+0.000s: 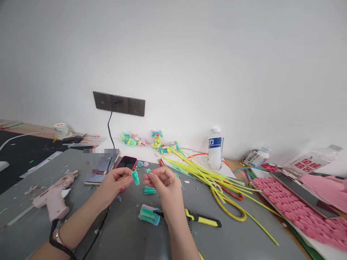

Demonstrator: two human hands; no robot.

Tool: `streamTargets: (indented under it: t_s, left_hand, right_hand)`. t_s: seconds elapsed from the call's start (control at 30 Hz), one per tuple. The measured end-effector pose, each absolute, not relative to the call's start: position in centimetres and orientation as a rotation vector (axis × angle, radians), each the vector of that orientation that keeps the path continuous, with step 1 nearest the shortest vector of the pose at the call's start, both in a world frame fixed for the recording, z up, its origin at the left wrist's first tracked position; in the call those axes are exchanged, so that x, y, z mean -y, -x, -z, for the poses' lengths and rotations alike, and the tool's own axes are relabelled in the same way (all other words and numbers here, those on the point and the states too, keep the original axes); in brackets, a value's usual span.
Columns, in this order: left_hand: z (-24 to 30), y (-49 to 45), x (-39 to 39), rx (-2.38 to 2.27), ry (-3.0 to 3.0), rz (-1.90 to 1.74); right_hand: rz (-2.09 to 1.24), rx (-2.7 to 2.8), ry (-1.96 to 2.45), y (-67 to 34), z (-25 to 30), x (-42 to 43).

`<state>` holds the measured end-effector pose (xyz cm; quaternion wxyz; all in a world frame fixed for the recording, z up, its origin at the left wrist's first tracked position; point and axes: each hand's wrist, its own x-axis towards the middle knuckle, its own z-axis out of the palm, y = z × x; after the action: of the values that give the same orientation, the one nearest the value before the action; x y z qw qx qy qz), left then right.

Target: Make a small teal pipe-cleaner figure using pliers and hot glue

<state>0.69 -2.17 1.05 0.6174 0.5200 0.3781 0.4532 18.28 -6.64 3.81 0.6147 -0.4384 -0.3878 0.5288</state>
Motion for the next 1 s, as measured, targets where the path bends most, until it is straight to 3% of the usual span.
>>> streamTargets:
  t_s: [0.4, 0.57, 0.77, 1.0]
  left_hand:
    - [-1.16, -0.25, 2.58, -0.418, -1.193, -0.884]
    - [-1.08, -0.28, 2.54, -0.422, -1.232, -0.910]
    - [-0.87, -0.25, 2.44, -0.410, -1.239, -0.923]
    - [-0.74, -0.24, 2.37, -0.409, -1.237, -0.932]
  right_hand:
    - [-1.014, 1.012, 1.107, -18.17, -3.45, 6.64]
    - [-0.909, 1.070, 1.125, -18.01, -3.23, 6.61]
    - [-0.508, 1.240, 1.285, -18.01, -3.41, 7.03]
    - [-0.393, 1.326, 1.258, -17.69, -3.01, 7.35]
